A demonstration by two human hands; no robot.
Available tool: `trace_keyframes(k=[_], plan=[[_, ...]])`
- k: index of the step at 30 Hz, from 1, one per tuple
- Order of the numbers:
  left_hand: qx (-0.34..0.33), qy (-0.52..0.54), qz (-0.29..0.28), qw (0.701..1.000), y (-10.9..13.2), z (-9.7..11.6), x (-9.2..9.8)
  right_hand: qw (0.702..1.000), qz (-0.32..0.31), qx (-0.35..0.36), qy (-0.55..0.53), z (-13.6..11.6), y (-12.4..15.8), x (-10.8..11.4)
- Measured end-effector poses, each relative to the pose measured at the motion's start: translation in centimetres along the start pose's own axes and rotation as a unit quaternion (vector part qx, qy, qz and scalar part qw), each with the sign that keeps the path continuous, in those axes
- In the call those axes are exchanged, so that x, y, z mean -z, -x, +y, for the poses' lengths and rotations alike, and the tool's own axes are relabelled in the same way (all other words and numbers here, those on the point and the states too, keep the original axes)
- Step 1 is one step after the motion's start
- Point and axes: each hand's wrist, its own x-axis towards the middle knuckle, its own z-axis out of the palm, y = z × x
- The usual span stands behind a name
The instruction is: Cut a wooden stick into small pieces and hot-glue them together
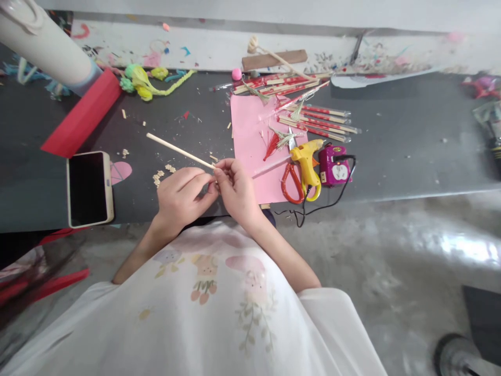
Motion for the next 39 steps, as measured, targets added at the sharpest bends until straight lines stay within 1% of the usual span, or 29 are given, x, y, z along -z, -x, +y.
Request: trace_keyframes(k=[6, 11, 15, 19, 20, 22, 23, 25, 27, 28, 29, 31, 33, 34, 36, 38, 39], plan=[[0.058, 0.040, 0.004, 0.998, -0.1, 0.5, -0.2, 1.000, -0.007, 0.013, 0.015, 0.0, 0.1, -0.2], [0.143, 0.101, 0.011, 0.984, -0.3, 1.0, -0.3, 1.000, -0.007, 0.012, 0.007, -0.1, 0.0, -0.2], [0.210, 0.152, 0.004, 0.966, -0.7, 1.2, -0.1, 1.000, -0.005, -0.012, -0.025, -0.1, -0.1, -0.2], [0.236, 0.149, -0.004, 0.960, -0.8, 0.8, 0.2, 0.997, 0.002, -0.042, -0.062, -0.3, -0.1, -0.1], [0.240, 0.139, -0.015, 0.961, -0.8, 0.7, 0.2, 0.996, 0.004, -0.048, -0.073, -0.4, -0.1, -0.1], [0.242, 0.112, -0.055, 0.962, -0.6, 0.3, 0.3, 0.993, 0.006, -0.059, -0.097, -0.6, -0.1, 0.1], [0.241, 0.098, -0.086, 0.962, -0.5, 0.2, 0.4, 0.992, 0.006, -0.064, -0.111, -0.7, -0.1, 0.1], [0.247, 0.071, -0.165, 0.952, -0.3, -0.2, 0.5, 0.988, 0.004, -0.075, -0.135, -0.8, -0.1, 0.3], [0.262, 0.052, -0.243, 0.932, 0.0, -0.5, 0.5, 0.984, 0.001, -0.083, -0.158, -0.8, -0.2, 0.5], [0.269, 0.048, -0.272, 0.923, 0.1, -0.7, 0.5, 0.982, -0.001, -0.086, -0.168, -0.8, -0.2, 0.6], [0.271, 0.049, -0.291, 0.916, 0.2, -0.8, 0.6, 0.980, -0.002, -0.088, -0.176, -0.8, -0.3, 0.6], [0.258, 0.067, -0.305, 0.914, 0.5, -0.9, 0.7, 0.978, -0.003, -0.089, -0.187, -0.7, -0.4, 0.8], [0.241, 0.094, -0.287, 0.922, 0.7, -0.8, 0.9, 0.978, -0.005, -0.089, -0.187, -0.6, -0.5, 0.8], [0.238, 0.108, -0.260, 0.930, 0.7, -0.7, 1.0, 0.979, -0.006, -0.089, -0.186, -0.5, -0.5, 0.9], [0.234, 0.134, -0.174, 0.947, 0.6, -0.3, 1.2, 0.979, -0.009, -0.088, -0.181, -0.3, -0.6, 0.8], [0.220, 0.160, -0.085, 0.959, 0.3, 0.1, 1.2, 0.982, -0.014, -0.086, -0.168, -0.2, -0.5, 0.7], [0.208, 0.169, -0.056, 0.962, 0.2, 0.3, 1.2, 0.983, -0.016, -0.085, -0.159, -0.1, -0.5, 0.6]])
